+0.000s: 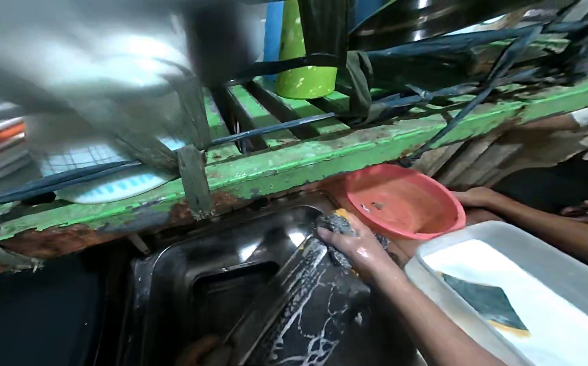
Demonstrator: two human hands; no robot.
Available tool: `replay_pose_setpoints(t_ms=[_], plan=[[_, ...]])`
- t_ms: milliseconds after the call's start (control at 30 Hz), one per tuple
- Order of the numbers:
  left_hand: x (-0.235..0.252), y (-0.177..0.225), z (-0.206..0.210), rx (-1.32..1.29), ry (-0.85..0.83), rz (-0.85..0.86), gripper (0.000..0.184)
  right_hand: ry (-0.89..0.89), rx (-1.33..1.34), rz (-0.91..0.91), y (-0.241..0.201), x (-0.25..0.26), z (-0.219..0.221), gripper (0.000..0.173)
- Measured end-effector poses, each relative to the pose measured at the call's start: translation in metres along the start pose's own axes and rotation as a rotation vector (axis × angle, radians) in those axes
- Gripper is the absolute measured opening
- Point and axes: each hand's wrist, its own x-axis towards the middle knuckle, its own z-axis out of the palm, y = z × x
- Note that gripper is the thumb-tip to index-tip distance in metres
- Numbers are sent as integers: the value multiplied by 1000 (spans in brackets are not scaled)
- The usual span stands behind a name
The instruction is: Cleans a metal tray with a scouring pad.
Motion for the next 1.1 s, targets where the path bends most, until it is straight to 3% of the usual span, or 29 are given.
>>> replay_pose_setpoints(t_ms=[67,167,233,267,367,433,533,633,667,700,767,833,900,1000,1100], plan=[[1,44,16,35,-43,58,39,-107,-180,-178,-35,-23,12,41],[-1,77,60,-216,305,306,39,-263,-426,-549,-37,-52,44,35],[6,79,76,-375,468,380,36,-234,-501,-737,-17,-56,54,38],[7,77,78,-408,518,372,36,-204,-507,-719,-5,-50,50,39],[11,66,71,-431,633,258,38,-176,-526,-400,26,-7,20,41],[19,63,69,-418,671,270,38,-158,-562,-319,29,10,11,45],[24,73,74,-315,629,323,39,-240,-659,-407,-1,-21,36,42],[24,71,81,-175,646,425,36,-188,-566,-789,-2,-49,67,37],[21,70,80,-188,638,405,37,-138,-530,-815,8,-45,66,36],[18,70,77,-252,627,347,38,-103,-498,-728,18,-37,58,35],[18,65,71,-366,640,255,40,-71,-352,-376,39,-7,31,40],[18,58,70,-434,661,235,41,1,77,-4,64,20,14,43],[13,54,72,-484,633,209,42,62,411,191,79,21,12,43],[2,40,64,-458,505,202,40,113,524,141,67,9,21,38],[-16,48,28,-278,235,134,29,49,279,20,25,-1,21,38]])
